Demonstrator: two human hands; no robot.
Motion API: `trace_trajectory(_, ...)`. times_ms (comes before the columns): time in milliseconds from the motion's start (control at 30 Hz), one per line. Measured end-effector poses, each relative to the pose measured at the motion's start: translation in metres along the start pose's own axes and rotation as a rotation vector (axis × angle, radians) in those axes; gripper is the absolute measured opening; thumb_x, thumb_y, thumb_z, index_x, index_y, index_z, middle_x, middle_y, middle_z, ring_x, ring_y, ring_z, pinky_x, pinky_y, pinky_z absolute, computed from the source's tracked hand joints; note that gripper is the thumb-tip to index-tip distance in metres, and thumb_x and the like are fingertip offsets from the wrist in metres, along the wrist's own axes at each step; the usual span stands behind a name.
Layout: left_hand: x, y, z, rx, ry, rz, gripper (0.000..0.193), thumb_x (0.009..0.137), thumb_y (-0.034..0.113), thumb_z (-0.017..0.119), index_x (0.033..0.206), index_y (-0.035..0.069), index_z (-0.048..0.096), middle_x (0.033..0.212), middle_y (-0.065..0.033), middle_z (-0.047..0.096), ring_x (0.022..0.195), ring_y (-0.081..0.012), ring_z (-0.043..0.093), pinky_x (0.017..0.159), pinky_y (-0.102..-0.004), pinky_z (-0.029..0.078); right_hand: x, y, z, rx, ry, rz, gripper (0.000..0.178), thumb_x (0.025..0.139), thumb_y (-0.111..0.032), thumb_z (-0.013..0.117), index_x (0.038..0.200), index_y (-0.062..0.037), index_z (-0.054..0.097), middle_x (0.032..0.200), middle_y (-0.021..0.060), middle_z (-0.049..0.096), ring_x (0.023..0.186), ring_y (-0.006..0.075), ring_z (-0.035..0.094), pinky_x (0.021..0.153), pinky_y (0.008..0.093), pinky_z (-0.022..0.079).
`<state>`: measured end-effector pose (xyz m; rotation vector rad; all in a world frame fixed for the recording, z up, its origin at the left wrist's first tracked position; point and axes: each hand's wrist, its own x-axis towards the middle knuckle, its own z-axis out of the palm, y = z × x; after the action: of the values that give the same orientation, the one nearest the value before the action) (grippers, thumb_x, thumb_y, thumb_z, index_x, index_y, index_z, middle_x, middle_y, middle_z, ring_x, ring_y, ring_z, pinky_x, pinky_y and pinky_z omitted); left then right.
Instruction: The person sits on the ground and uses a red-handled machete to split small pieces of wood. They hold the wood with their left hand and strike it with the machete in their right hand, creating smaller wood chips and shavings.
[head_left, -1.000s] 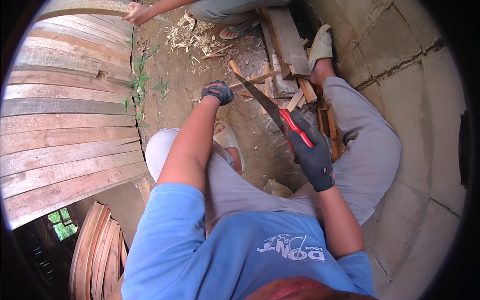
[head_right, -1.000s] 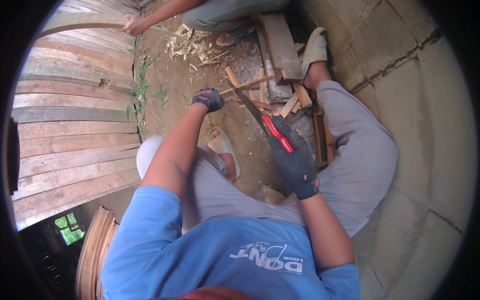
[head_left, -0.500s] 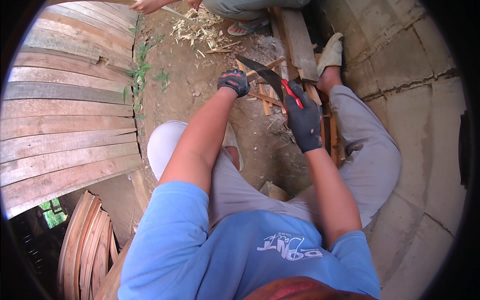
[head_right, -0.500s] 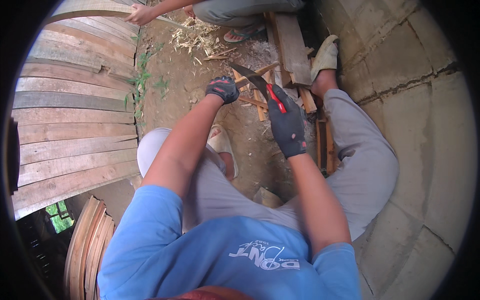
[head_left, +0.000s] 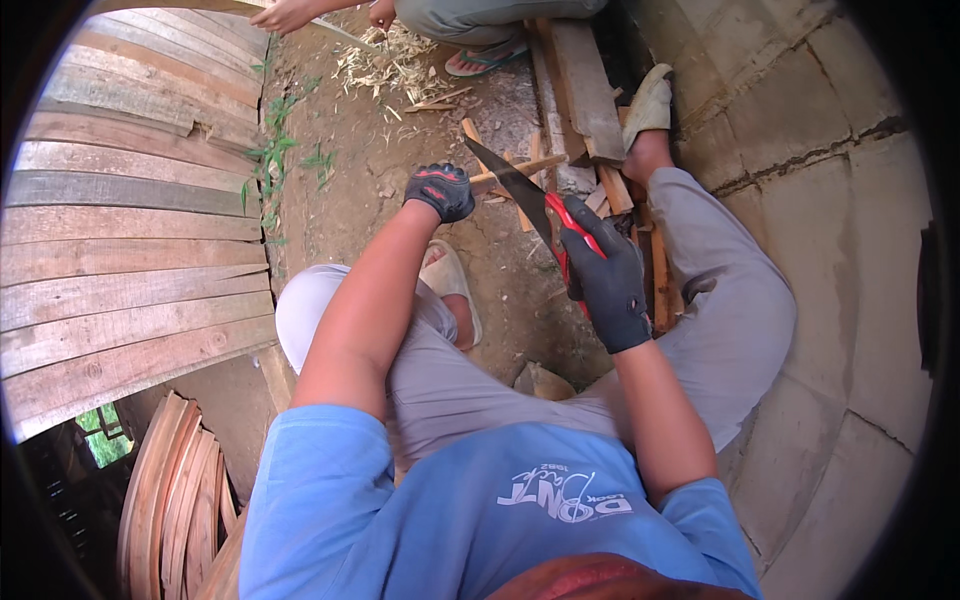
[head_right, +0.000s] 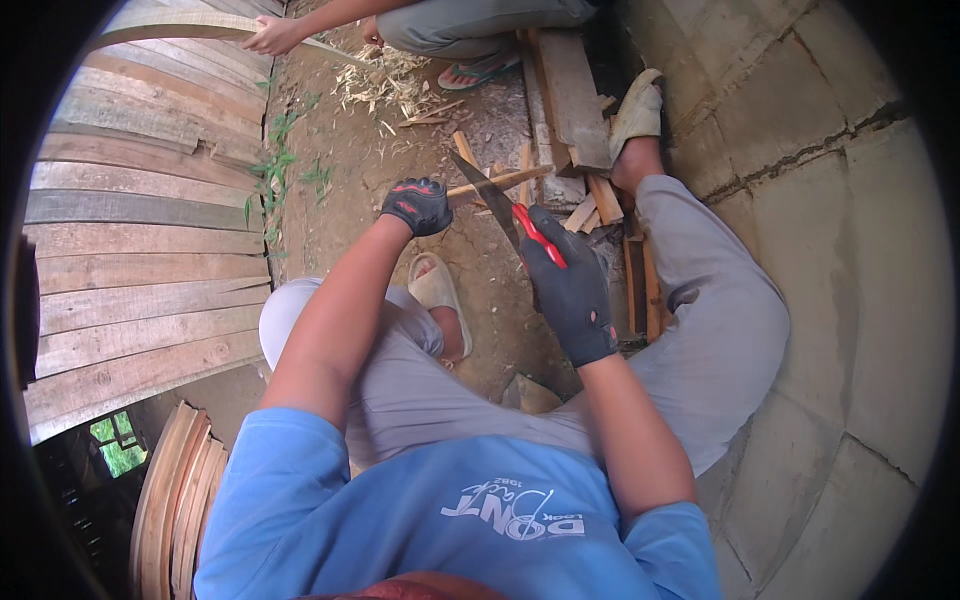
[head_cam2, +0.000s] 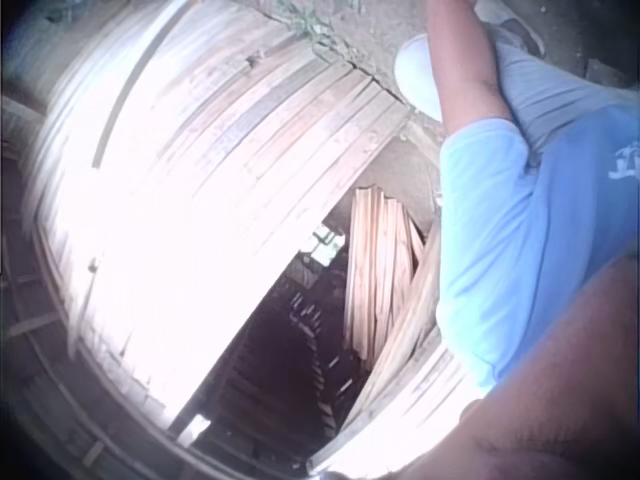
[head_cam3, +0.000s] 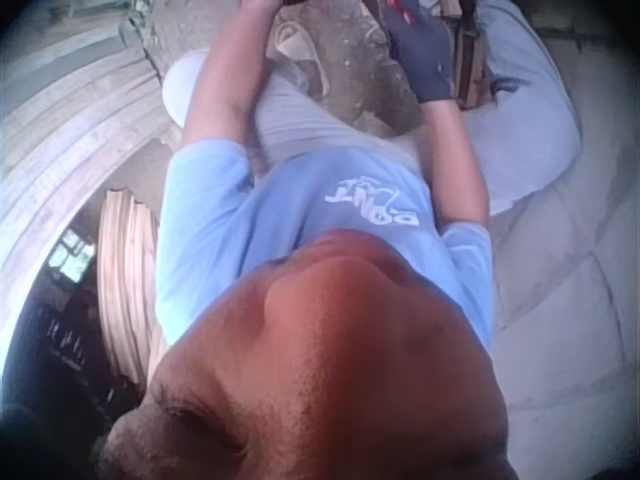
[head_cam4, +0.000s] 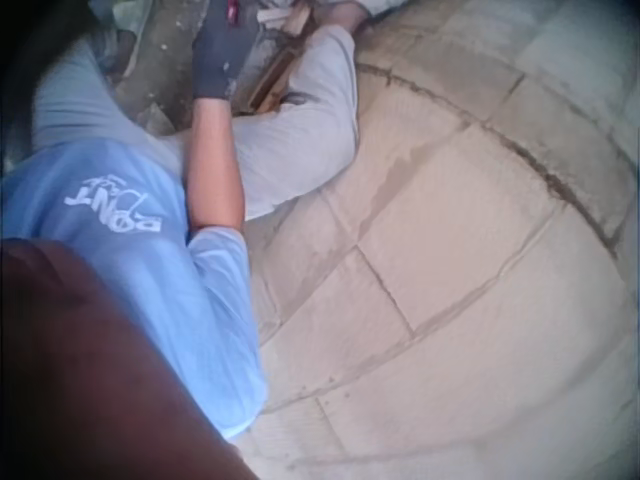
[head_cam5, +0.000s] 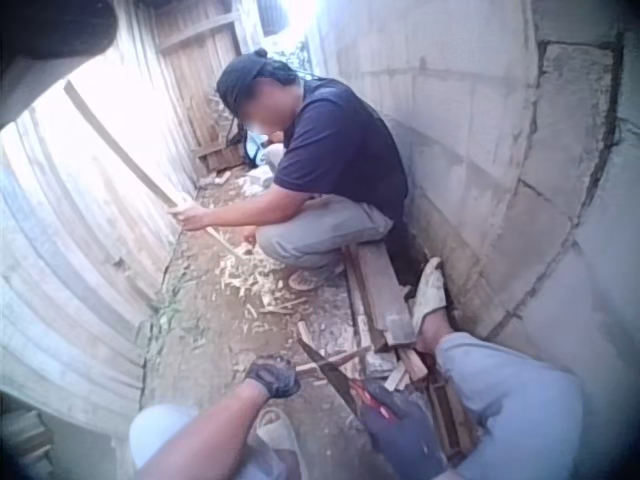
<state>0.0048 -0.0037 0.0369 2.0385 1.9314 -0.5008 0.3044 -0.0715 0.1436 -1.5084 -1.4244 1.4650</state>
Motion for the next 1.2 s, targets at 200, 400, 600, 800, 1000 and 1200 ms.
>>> trace_trajectory(200, -0.006, 0.002, 0.015, 0.053, 0.003, 0.02, 0.035, 0.094, 0.033, 0.06, 0.113, 0.009, 0.077, 0.117, -0.0182, 0.077, 0.109, -0.0356, 0.075, 0.094, -0.0486, 0.059, -0.022, 0.004, 0.014, 0.088, 0.03, 0.103, 0.048, 0.1, -0.025, 0.07, 0.144, -0.0055, 0.067, 0.116, 0.0145, 0.077, 0.095, 0.0151, 0.069, 0.088, 0.0332, 0.055)
trace_trajectory(400, 0.01, -0.006, 0.025, 0.058, 0.083, -0.032, 0.03, 0.094, 0.031, 0.06, 0.108, 0.012, 0.079, 0.113, -0.0146, 0.078, 0.104, -0.0343, 0.076, 0.09, -0.0482, 0.06, -0.002, 0.03, 0.008, 0.109, 0.017, -0.007, 0.045, 0.101, -0.021, 0.069, 0.144, -0.0058, 0.068, 0.121, 0.0123, 0.075, 0.101, 0.0137, 0.068, 0.09, 0.0306, 0.054)
trace_trajectory(600, 0.016, -0.003, 0.01, 0.127, 0.15, 0.068, 0.025, 0.092, 0.03, 0.064, 0.099, 0.013, 0.08, 0.105, -0.0134, 0.079, 0.1, -0.0334, 0.077, 0.087, -0.0472, 0.06, 0.005, 0.045, 0.001, 0.356, 0.034, 0.005, 0.042, 0.101, -0.017, 0.07, 0.141, -0.005, 0.07, 0.129, 0.011, 0.073, 0.115, 0.0134, 0.066, 0.099, 0.0298, 0.052)
trace_trajectory(800, -0.001, 0.008, 0.007, 0.136, 0.132, 0.082, 0.028, 0.093, 0.026, 0.059, 0.104, 0.013, 0.081, 0.109, -0.0111, 0.08, 0.101, -0.031, 0.077, 0.084, -0.0448, 0.06, 0.001, 0.049, -0.002, 0.379, 0.049, -0.051, 0.042, 0.101, -0.017, 0.069, 0.141, -0.0053, 0.07, 0.129, 0.0113, 0.074, 0.114, 0.0135, 0.067, 0.099, 0.0302, 0.053)
trace_trajectory(1000, 0.0, 0.011, 0.009, -0.028, -0.041, -0.018, 0.038, 0.092, 0.034, 0.061, 0.112, 0.008, 0.079, 0.119, -0.0185, 0.077, 0.11, -0.0358, 0.075, 0.094, -0.0483, 0.059, -0.013, 0.042, -0.002, 0.13, 0.053, -0.107, 0.043, 0.102, -0.019, 0.068, 0.142, -0.0056, 0.069, 0.13, 0.0129, 0.074, 0.114, 0.0145, 0.068, 0.1, 0.0318, 0.052)
trace_trajectory(1200, 0.005, 0.008, -0.031, -0.003, -0.144, -0.051, 0.046, 0.089, 0.038, 0.06, 0.118, 0.007, 0.078, 0.124, -0.0207, 0.075, 0.116, -0.0371, 0.073, 0.099, -0.048, 0.058, -0.011, 0.03, -0.018, 0.282, 0.069, 0.035, 0.042, 0.102, -0.019, 0.068, 0.141, -0.0019, 0.069, 0.132, 0.0144, 0.074, 0.118, 0.0181, 0.068, 0.103, 0.0328, 0.051)
